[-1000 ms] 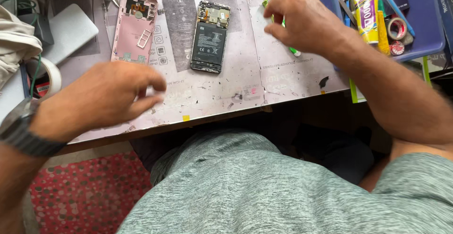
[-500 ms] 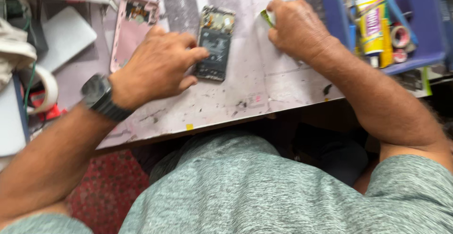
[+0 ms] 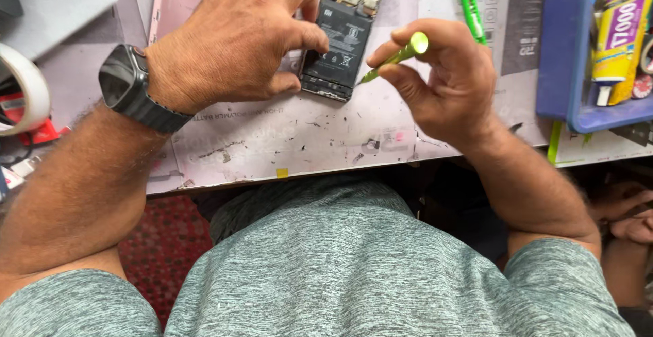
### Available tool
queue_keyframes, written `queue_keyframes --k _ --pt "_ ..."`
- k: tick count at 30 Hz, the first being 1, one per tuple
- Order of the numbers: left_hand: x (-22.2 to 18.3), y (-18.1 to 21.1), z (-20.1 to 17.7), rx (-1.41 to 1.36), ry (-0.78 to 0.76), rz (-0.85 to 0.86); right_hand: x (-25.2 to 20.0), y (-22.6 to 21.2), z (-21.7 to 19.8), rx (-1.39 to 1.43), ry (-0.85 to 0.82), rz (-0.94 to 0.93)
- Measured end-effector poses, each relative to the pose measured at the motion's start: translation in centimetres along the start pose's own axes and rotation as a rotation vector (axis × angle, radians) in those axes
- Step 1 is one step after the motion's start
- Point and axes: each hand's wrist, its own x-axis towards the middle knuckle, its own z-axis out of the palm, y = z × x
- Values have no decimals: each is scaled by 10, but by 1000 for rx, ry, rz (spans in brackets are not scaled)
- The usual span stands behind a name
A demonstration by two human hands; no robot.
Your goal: The person uses a green utility knife and a green screwdriver to pry and manipulate the internal components of a disassembled smartphone. They work on the battery area and the bottom edge of the device, attempting to separate parts or remove adhesive.
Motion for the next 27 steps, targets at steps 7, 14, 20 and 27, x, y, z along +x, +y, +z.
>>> queue_keyframes --k 7,14,20,27 --pt "-4 1 -2 -85 62 -15 0 21 24 16 138 -227" --pt "-8 0 3 -96 46 -27 -2 24 21 42 89 -272" --pt "-11 -3 7 -94 53 -24 -7 28 22 41 98 -249" --pt "-8 -2 3 -121 68 -21 -6 19 20 40 57 -198"
